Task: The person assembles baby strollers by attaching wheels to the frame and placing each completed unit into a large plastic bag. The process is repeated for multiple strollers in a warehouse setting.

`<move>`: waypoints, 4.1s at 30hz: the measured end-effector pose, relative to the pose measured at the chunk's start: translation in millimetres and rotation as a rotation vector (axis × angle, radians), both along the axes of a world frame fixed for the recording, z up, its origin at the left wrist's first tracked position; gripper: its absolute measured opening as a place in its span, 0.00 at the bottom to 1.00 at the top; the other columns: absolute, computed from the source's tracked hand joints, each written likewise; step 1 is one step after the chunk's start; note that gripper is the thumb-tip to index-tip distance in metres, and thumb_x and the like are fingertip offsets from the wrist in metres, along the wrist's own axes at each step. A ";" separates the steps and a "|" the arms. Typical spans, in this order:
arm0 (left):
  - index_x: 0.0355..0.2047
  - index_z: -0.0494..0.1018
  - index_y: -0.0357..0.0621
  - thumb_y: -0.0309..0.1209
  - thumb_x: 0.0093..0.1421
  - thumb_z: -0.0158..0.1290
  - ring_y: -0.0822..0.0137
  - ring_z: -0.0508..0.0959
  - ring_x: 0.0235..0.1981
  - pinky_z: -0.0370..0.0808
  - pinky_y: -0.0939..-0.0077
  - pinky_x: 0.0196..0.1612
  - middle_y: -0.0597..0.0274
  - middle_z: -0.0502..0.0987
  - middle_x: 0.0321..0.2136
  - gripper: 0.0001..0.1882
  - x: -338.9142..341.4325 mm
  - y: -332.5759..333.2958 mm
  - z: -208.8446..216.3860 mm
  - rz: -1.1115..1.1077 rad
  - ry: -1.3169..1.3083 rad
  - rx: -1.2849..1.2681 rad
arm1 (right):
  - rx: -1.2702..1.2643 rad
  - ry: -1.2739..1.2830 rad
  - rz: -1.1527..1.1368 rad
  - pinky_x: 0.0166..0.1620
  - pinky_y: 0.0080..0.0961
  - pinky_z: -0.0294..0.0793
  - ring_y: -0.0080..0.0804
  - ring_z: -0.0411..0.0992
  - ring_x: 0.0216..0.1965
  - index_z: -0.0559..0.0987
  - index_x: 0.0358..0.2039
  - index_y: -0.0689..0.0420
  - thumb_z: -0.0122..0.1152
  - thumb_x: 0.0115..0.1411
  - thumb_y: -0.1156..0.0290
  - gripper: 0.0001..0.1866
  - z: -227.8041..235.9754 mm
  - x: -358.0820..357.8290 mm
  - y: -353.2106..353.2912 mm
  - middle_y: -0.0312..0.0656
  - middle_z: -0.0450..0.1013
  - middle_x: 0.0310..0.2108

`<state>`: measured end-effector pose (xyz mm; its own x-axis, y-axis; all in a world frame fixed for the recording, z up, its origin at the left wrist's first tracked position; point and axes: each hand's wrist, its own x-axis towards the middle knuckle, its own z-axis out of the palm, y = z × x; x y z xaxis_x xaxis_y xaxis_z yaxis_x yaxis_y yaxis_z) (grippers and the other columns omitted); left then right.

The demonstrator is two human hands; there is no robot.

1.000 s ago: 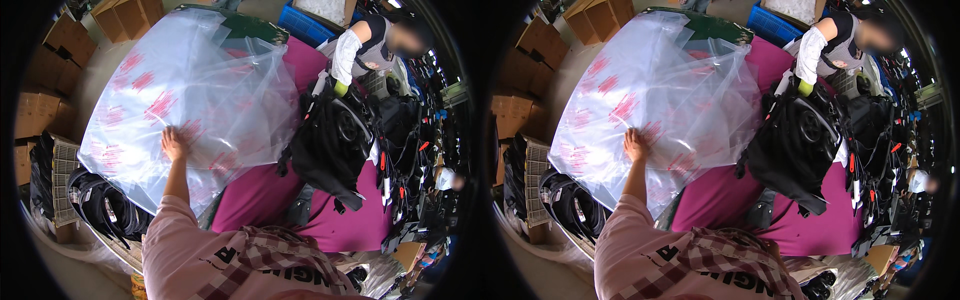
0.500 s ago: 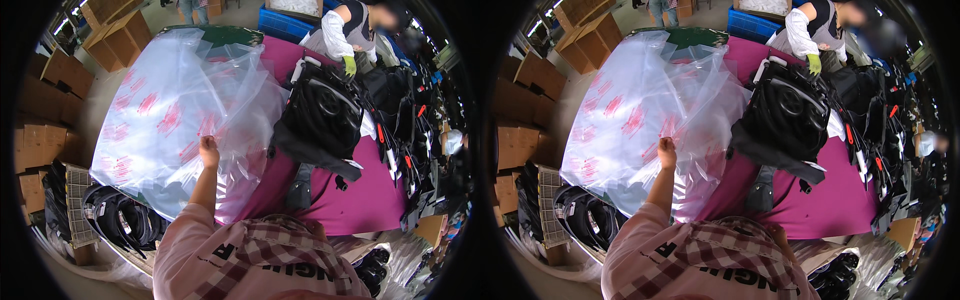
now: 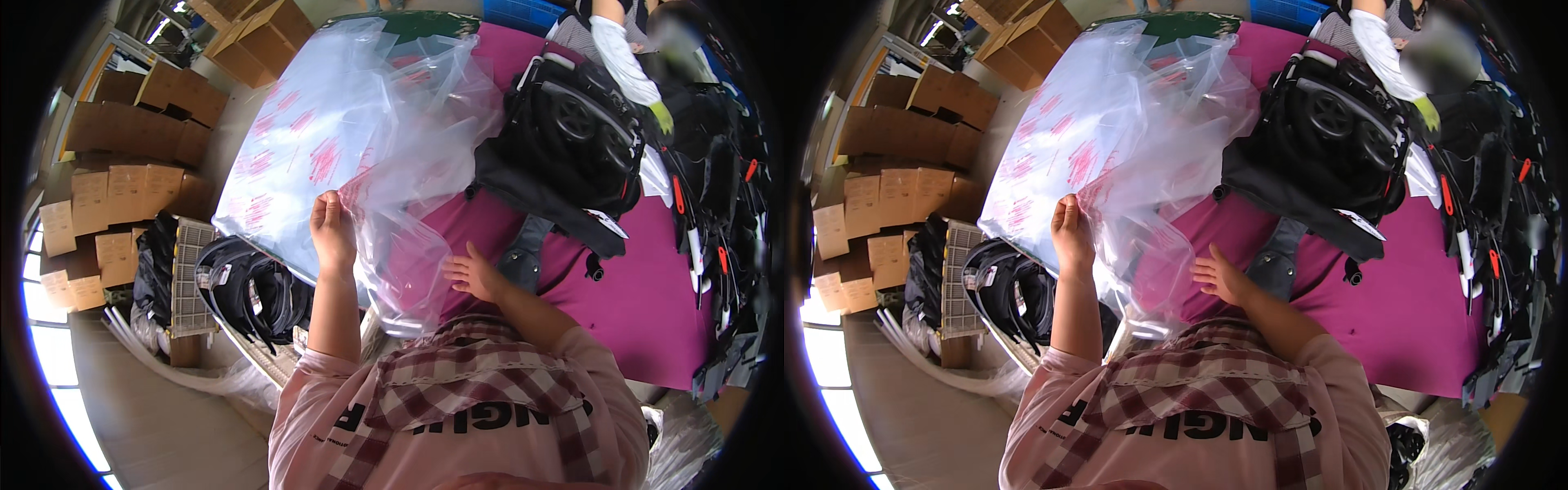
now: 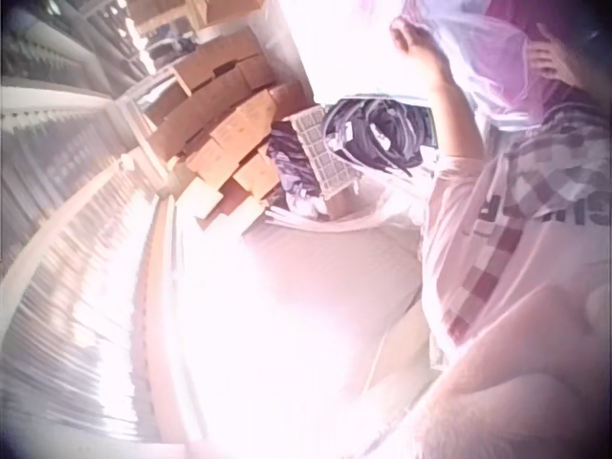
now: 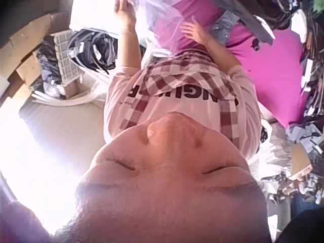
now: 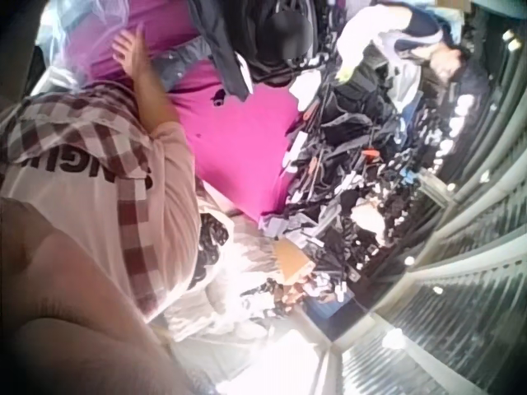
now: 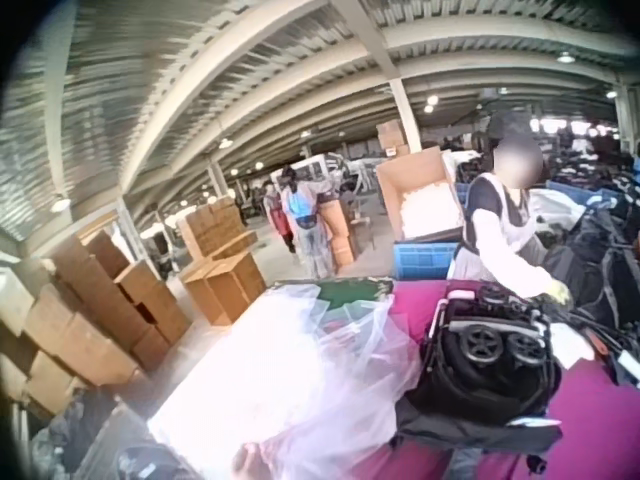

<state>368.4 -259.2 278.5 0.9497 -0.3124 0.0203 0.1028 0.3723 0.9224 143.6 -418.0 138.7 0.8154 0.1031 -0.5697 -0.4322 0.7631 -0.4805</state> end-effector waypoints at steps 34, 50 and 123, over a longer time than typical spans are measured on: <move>0.36 0.74 0.39 0.37 0.61 0.55 0.61 0.75 0.35 0.71 0.67 0.39 0.56 0.76 0.31 0.13 -197.1 -34.3 -96.5 -0.613 -0.580 0.827 | -0.903 -0.161 -0.016 0.23 0.22 0.64 0.19 0.67 0.19 0.78 0.20 0.60 0.59 0.61 0.60 0.18 24.3 -141.5 -37.0 0.34 0.71 0.16; 0.60 0.61 0.53 0.49 0.52 0.59 0.49 0.52 0.66 0.57 0.45 0.62 0.53 0.52 0.65 0.37 -69.3 1.6 -194.1 -0.255 -0.415 1.706 | -1.561 1.402 -0.824 0.24 0.27 0.70 0.26 0.71 0.17 0.78 0.23 0.57 0.50 0.61 0.53 0.21 -10.9 -662.0 -91.8 0.36 0.72 0.17; 0.42 0.66 0.43 0.22 0.53 0.56 0.58 0.76 0.34 0.72 0.64 0.37 0.54 0.74 0.33 0.17 -106.5 81.0 18.3 -0.728 -0.527 0.510 | -2.521 0.003 0.364 0.44 0.45 0.67 0.47 0.70 0.44 0.74 0.37 0.55 0.56 0.46 0.77 0.15 156.1 -30.8 -95.3 0.45 0.73 0.39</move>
<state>262.0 -178.2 296.7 0.4364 -0.8959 0.0828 -0.3165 -0.0667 0.9463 112.7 -513.4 294.8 0.9235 -0.3377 0.1822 -0.3547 -0.9323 0.0700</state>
